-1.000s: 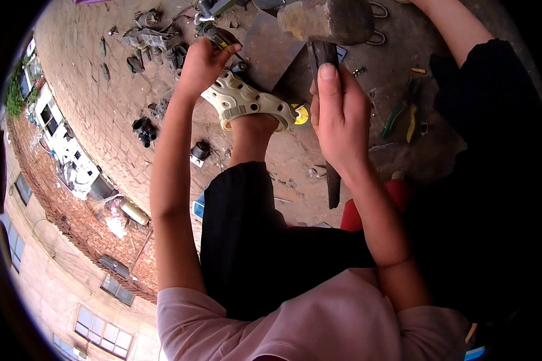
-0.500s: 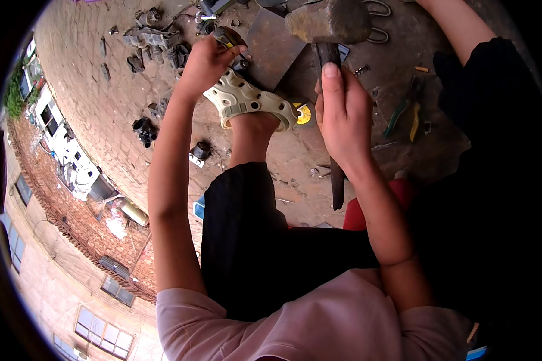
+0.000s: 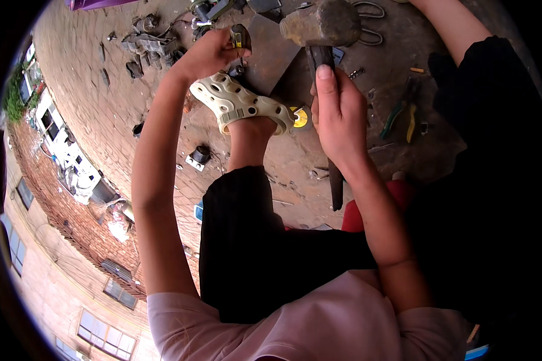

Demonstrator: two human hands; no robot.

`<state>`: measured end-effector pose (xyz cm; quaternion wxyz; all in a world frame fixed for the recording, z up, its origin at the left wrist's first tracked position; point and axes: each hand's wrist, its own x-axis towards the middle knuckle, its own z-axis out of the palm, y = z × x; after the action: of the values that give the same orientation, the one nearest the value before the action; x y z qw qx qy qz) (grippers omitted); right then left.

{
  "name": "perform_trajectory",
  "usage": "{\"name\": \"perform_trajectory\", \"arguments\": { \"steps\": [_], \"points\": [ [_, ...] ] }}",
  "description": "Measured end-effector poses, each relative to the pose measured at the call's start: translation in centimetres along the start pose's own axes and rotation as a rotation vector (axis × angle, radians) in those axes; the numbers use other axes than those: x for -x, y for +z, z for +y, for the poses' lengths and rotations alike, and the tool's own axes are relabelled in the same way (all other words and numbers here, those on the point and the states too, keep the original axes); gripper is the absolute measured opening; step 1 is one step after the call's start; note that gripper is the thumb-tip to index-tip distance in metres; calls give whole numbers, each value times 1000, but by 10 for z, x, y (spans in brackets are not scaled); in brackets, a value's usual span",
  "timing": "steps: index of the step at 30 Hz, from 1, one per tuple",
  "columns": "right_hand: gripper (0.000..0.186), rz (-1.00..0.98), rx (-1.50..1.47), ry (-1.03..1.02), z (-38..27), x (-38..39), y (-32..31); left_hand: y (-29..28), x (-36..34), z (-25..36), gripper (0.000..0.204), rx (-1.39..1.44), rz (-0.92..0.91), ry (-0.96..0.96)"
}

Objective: The person sits on the ground and uses pliers and a hammer to adjust and shape a small mechanical part. They repeatedly reposition the part and strike it with the hammer while holding it with pliers.

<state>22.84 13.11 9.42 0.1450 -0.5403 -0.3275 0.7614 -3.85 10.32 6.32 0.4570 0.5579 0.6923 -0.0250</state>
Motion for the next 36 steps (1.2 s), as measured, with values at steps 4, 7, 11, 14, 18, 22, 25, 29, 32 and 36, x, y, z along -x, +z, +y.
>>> {"name": "perform_trajectory", "arguments": {
  "steps": [4, 7, 11, 14, 18, 22, 25, 29, 32, 36],
  "points": [
    [42, 19, -7, 12, 0, -3, -2, -1, -4, 0, 34, 18, -63, -5],
    [42, 25, -5, 20, 2, -5, -4, 4, -10, 7, 36, 46, -88, -20],
    [42, 20, -9, 47, 3, -6, -4, 34, -18, 0, 42, -90, 24, 126],
    [43, 19, -22, 47, 2, -7, -6, 37, -16, -9, 38, 3, 323, 383],
    [43, 34, -28, 61, 3, -9, -9, 16, -19, 7, 40, 58, 244, 222],
    [43, 29, -36, 66, 4, -10, -9, 15, -13, 3, 31, 141, 202, 206],
    [44, 40, -35, 65, 4, -11, -10, 18, -10, 3, 30, -8, 227, 161],
    [44, 47, -28, 56, 4, -13, -13, 13, -8, 6, 30, -38, 205, 211],
    [43, 52, -29, 68, 3, -14, -14, 12, -5, 6, 34, -61, 160, 185],
    [44, 40, -42, 64, 3, -15, -14, 9, -1, 6, 40, -62, 83, 111]
  ]
}}
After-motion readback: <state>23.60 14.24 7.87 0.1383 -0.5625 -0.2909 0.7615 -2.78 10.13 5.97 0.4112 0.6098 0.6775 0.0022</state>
